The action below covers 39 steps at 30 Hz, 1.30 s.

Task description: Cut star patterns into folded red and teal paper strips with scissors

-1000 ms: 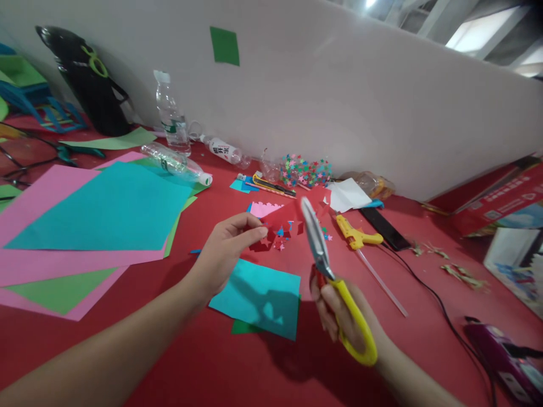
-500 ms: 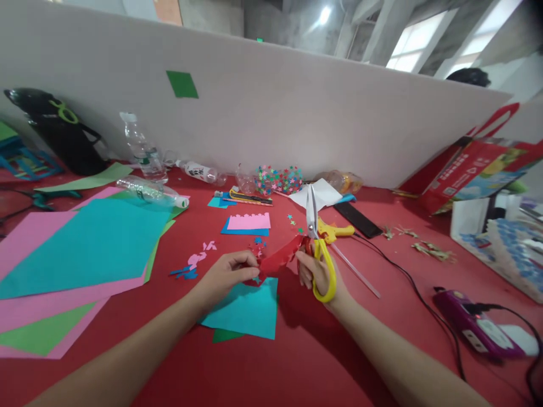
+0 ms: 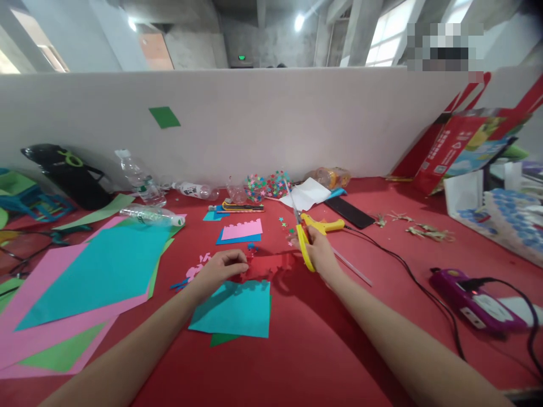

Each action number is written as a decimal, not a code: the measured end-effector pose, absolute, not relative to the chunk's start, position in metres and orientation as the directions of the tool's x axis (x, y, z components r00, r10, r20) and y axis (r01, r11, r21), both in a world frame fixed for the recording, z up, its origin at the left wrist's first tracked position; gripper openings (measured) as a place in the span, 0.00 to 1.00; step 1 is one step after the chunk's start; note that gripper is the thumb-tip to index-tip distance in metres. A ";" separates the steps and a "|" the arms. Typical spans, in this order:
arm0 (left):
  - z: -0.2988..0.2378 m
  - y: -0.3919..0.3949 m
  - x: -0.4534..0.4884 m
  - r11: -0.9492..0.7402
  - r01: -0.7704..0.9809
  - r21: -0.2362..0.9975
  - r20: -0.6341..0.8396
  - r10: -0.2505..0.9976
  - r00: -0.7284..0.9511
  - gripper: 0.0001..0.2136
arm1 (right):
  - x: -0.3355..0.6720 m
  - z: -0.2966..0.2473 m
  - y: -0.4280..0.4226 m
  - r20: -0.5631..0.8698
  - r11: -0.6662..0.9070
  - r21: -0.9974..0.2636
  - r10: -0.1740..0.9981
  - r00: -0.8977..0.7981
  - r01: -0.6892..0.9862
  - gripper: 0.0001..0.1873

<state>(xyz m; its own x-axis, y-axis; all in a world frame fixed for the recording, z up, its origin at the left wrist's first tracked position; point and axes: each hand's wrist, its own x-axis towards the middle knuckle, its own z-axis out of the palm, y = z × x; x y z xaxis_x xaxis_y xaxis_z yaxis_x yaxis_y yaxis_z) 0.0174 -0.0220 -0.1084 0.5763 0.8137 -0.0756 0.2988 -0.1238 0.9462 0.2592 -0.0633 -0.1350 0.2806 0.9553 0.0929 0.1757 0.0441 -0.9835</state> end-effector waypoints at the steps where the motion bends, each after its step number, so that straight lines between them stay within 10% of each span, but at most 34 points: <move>1: -0.107 -0.021 0.018 -0.135 0.309 0.941 -0.074 0.812 0.580 0.07 | 0.258 -0.135 -0.064 0.086 0.043 -0.984 0.966 0.246 0.172 0.18; 26: -0.115 0.008 0.026 -0.603 0.632 0.486 0.269 0.792 0.548 0.10 | 0.254 -0.132 -0.069 0.083 0.123 -0.981 0.965 0.249 -0.152 0.18; 39: -0.116 -0.037 0.035 -0.292 0.311 0.904 0.130 0.883 0.451 0.13 | 0.221 -0.121 -0.095 0.022 0.043 -0.992 0.985 0.173 -0.119 0.16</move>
